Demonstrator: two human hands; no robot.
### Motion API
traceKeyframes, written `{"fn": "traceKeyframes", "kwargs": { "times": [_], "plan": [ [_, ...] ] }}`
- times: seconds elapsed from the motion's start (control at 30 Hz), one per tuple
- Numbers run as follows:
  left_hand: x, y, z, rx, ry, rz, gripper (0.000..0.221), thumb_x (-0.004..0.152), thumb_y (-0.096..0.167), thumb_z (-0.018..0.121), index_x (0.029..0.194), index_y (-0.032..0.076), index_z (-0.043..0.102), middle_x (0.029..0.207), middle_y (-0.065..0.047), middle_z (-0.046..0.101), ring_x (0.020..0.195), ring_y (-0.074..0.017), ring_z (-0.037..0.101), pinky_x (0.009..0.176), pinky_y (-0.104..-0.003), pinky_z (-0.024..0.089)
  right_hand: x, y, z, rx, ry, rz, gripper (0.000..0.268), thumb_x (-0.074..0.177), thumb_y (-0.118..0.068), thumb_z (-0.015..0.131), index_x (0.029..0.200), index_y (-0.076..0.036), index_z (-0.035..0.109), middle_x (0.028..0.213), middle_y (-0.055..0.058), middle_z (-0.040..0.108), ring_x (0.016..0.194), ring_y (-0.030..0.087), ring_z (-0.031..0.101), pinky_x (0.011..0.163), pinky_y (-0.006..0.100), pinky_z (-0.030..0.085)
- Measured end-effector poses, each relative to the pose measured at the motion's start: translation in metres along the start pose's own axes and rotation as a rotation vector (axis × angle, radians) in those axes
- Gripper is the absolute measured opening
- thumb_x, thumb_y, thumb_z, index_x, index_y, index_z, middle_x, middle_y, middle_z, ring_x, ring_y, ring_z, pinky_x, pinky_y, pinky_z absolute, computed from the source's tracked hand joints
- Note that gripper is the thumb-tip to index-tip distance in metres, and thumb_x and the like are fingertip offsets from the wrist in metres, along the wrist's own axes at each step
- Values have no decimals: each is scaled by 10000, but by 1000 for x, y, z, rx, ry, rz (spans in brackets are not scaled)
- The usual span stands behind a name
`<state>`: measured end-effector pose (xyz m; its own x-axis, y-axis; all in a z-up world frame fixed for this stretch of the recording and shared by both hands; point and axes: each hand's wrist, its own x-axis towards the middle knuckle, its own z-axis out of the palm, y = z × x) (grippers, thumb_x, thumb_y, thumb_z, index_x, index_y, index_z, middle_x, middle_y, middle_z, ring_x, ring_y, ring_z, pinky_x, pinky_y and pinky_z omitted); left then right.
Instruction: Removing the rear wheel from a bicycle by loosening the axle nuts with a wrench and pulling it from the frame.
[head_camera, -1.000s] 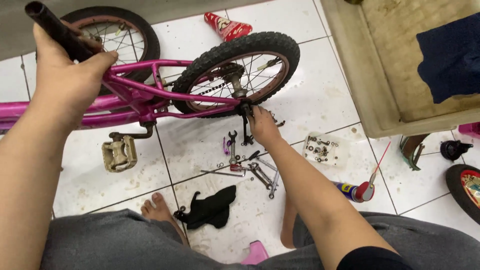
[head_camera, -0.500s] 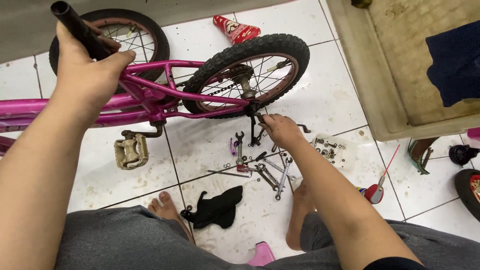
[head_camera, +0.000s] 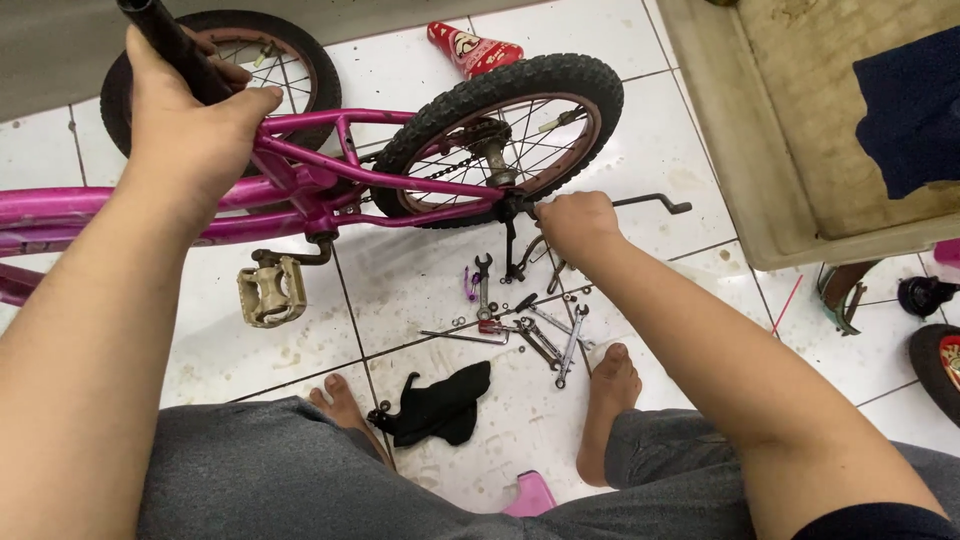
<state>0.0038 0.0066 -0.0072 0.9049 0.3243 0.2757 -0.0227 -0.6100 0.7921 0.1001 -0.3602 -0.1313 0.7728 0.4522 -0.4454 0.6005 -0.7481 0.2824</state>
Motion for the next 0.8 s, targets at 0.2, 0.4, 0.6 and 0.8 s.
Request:
{"fn": "traceKeyframes", "kwargs": {
  "times": [0.2,0.4,0.6,0.8],
  "plan": [
    [-1,5,-2,37,-20,-12,473,1033,-20,732,1320,38,361,1076,-121,603,940,-235,677,766,-356,602,-2,0,6,-95,-1,-68,195,959,-153,577,927,-182,767,883,24,784,775,248,738,645,361,530],
    [-2,3,-1,30,-5,26,484,1032,-53,728,1316,63,355,1087,-106,587,970,-210,660,792,-342,603,14,-9,11,-103,33,-38,160,935,-165,629,851,-176,766,774,13,763,619,205,690,547,337,499],
    [-3,4,-1,29,-14,46,487,1058,-47,730,1331,32,335,1100,-136,592,948,-240,662,760,-349,601,17,-35,-2,21,57,56,157,904,-112,640,921,-144,793,870,64,779,747,260,737,643,374,523],
    [0,-1,0,8,-5,42,490,1029,-57,731,1306,70,348,1095,-106,581,973,-213,653,785,-331,599,14,-38,-40,22,99,-44,131,853,-38,669,903,-74,784,860,118,761,737,284,739,629,388,584]
  ]
}}
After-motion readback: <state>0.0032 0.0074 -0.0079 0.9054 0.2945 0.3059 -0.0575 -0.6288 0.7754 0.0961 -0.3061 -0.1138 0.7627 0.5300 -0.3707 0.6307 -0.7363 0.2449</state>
